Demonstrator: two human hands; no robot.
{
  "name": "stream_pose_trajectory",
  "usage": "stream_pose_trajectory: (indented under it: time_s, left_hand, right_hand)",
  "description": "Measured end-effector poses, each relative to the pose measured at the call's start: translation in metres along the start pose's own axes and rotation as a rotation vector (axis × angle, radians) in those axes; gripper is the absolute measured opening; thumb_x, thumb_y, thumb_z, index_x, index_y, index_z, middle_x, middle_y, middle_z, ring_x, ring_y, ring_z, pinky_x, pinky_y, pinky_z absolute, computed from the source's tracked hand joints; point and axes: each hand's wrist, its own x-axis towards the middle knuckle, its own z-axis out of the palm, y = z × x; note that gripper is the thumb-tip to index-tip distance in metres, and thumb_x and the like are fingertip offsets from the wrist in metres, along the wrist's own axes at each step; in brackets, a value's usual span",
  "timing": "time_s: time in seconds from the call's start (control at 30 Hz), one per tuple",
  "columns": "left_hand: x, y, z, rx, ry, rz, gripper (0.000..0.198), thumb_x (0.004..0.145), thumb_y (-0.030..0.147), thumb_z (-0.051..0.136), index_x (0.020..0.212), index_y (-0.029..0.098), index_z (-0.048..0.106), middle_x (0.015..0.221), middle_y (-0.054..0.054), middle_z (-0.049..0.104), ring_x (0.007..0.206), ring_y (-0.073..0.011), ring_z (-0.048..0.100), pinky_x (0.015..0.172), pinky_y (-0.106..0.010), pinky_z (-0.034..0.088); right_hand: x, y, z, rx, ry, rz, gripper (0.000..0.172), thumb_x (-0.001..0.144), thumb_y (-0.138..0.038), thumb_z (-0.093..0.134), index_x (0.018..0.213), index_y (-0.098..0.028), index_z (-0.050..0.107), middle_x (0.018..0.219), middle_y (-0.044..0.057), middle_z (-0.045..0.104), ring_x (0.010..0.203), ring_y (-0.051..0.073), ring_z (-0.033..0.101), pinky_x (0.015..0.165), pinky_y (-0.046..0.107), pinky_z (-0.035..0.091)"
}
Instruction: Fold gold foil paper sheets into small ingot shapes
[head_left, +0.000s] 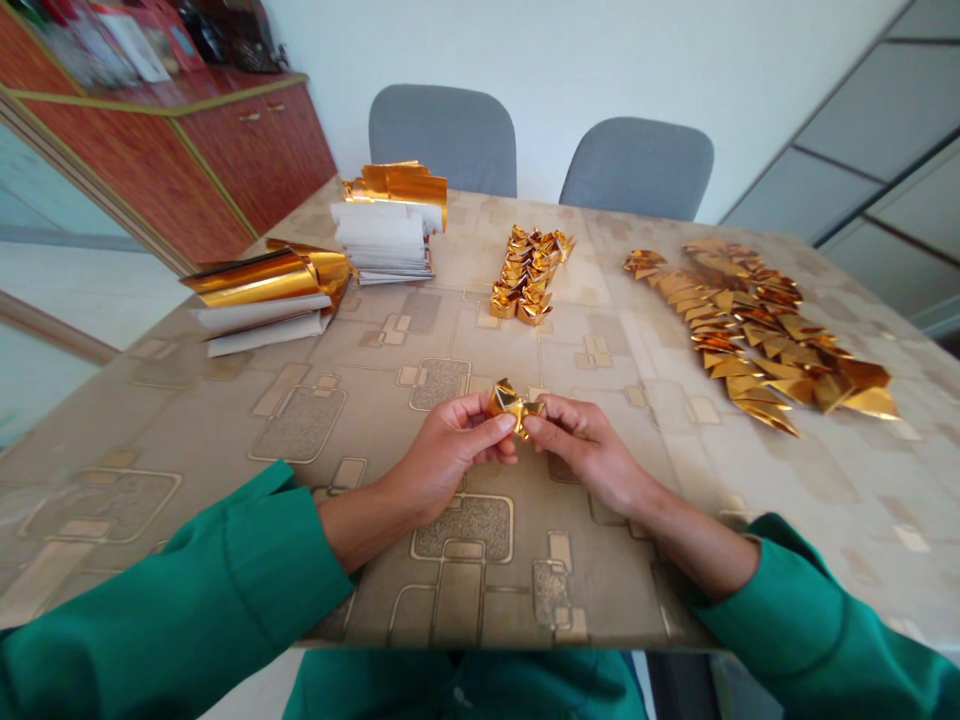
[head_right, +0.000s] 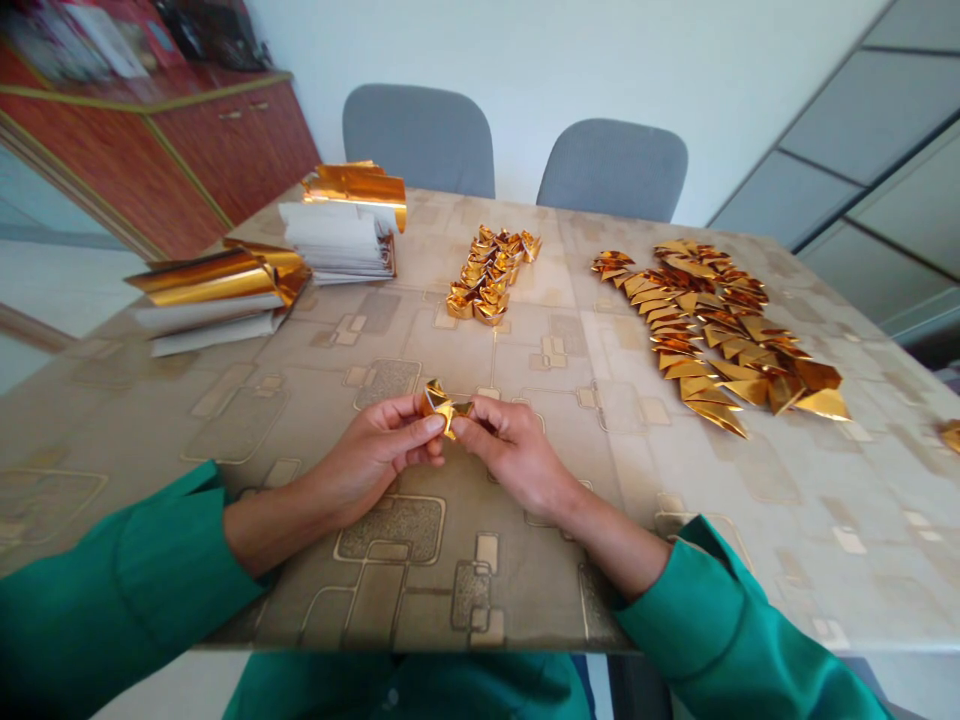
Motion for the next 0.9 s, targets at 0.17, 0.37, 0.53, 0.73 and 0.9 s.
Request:
stream_pose_trajectory:
  time_s: [0.17, 0.37, 0.53, 0.73, 0.9]
  left_hand:
    - [-0.0007, -0.0025, -0.0003, 0.114, -0.009, 0.054, 0.015, 0.075, 0.026, 0.077, 0.077, 0.014, 0.067, 0.065, 0.002, 0.063, 0.058, -0.0077, 0.057, 0.059, -0.021, 0.048]
    - [-0.0008, -0.0022, -0.002, 0.091, -0.015, -0.016, 0.019, 0.075, 0.031, 0.078, 0.081, 0.014, 0.071, 0.074, 0.0, 0.069, 0.064, -0.0093, 0.063, 0.065, -0.022, 0.052]
    - [-0.0023, -0.0026, -0.003, 0.076, -0.026, -0.019, 0.019, 0.076, 0.032, 0.077, 0.083, 0.015, 0.073, 0.076, -0.001, 0.07, 0.067, -0.01, 0.065, 0.066, -0.021, 0.052]
    - [-0.0001, 0.0012, -0.0053, 0.133, -0.001, 0.021, 0.018, 0.075, 0.032, 0.078, 0.077, 0.015, 0.073, 0.072, -0.001, 0.07, 0.064, -0.0098, 0.064, 0.064, -0.021, 0.051]
    - [0.0018, 0.001, -0.0054, 0.095, -0.006, -0.004, 0.022, 0.076, 0.032, 0.078, 0.09, 0.016, 0.072, 0.081, -0.003, 0.073, 0.069, -0.0124, 0.067, 0.067, -0.025, 0.054]
  right_hand:
    - [0.0003, 0.0007, -0.0034, -0.008, 0.021, 0.007, 0.037, 0.093, -0.051, 0.052, 0.073, -0.02, 0.054, 0.062, -0.004, 0.045, 0.056, 0.011, 0.04, 0.053, 0.025, 0.03]
    - [0.0021, 0.0038, -0.0035, 0.047, 0.047, -0.027, 0.029, 0.091, -0.042, 0.057, 0.073, -0.02, 0.053, 0.066, -0.003, 0.047, 0.062, 0.012, 0.041, 0.058, 0.025, 0.032]
    - [0.0004, 0.0005, -0.0007, 0.009, 0.102, -0.026, 0.035, 0.09, -0.044, 0.057, 0.067, -0.021, 0.047, 0.06, -0.005, 0.042, 0.055, 0.01, 0.034, 0.053, 0.024, 0.028]
    - [0.0012, 0.0017, -0.0044, 0.051, 0.057, -0.05, 0.029, 0.092, -0.043, 0.057, 0.075, -0.02, 0.056, 0.066, -0.004, 0.049, 0.062, 0.011, 0.042, 0.058, 0.024, 0.034]
    - [0.0006, -0.0004, -0.0078, 0.002, 0.074, -0.061, 0.032, 0.092, -0.044, 0.057, 0.071, -0.019, 0.054, 0.062, -0.004, 0.045, 0.059, 0.011, 0.039, 0.056, 0.024, 0.031]
